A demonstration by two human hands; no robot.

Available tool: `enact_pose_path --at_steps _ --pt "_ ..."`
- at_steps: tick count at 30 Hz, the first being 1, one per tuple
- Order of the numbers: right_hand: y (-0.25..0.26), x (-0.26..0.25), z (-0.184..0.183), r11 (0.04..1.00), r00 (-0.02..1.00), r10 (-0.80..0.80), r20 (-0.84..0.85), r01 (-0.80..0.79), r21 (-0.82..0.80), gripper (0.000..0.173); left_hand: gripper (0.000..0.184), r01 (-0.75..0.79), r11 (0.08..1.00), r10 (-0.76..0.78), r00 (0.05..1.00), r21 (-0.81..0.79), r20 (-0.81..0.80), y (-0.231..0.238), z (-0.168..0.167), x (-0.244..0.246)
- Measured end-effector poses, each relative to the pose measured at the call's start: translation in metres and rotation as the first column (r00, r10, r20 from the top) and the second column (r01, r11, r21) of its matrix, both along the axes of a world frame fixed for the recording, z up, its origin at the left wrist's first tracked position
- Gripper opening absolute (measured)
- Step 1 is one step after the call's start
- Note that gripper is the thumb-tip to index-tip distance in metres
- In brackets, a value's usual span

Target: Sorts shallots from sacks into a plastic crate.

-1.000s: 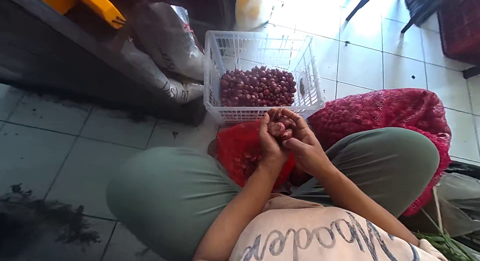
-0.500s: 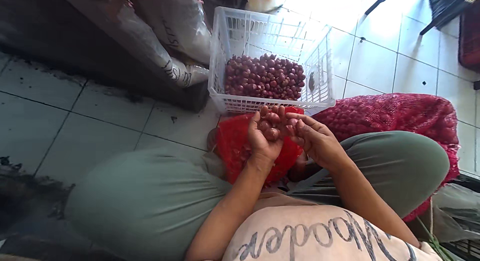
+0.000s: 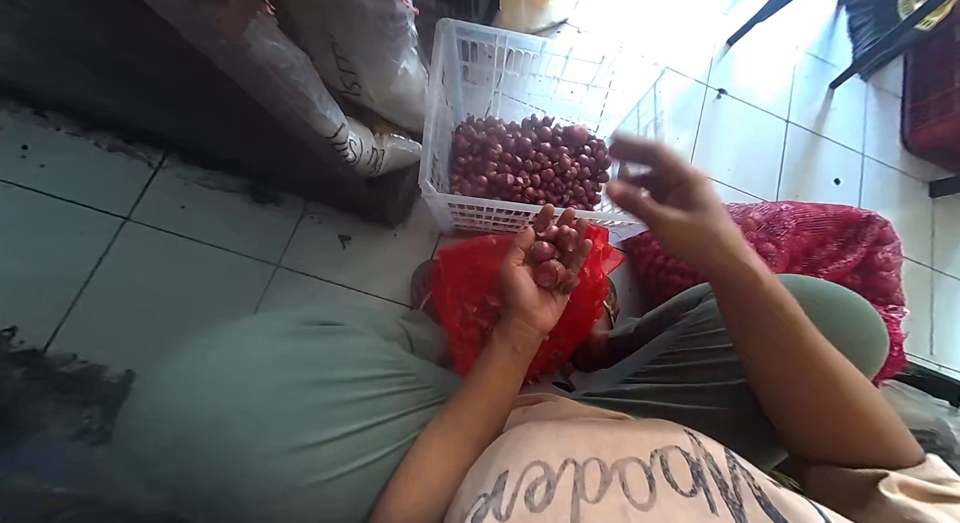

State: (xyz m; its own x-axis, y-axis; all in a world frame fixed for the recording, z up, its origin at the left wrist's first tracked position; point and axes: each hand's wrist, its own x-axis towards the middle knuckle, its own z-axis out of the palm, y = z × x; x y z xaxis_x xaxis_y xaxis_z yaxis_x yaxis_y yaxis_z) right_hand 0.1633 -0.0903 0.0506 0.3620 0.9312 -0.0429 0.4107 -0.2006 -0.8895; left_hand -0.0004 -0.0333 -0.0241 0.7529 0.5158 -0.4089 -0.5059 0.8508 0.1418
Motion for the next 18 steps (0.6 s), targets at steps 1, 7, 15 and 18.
enact_pose_path --at_steps 1,7,15,18 --pt "-0.002 -0.008 -0.010 0.999 0.995 0.041 0.087 -0.040 -0.017 0.042 0.046 0.016 0.999 -0.016 1.000 0.029 -0.015 0.000 -0.001 -0.001" --pt "-0.005 -0.025 -0.039 0.987 0.973 0.153 0.176 -0.140 -0.082 0.035 0.043 0.089 0.990 -0.085 0.996 0.111 -0.039 0.000 -0.004 -0.005" --pt "-0.006 -0.016 -0.044 0.985 0.968 0.155 0.198 -0.137 -0.101 0.019 0.053 0.177 0.984 -0.177 0.984 0.038 -0.007 0.001 -0.005 -0.002" --pt "-0.006 -0.008 -0.043 0.987 0.993 0.112 -0.025 -0.115 -0.113 0.017 0.048 0.172 0.983 -0.176 0.982 0.066 0.065 0.002 -0.009 -0.002"
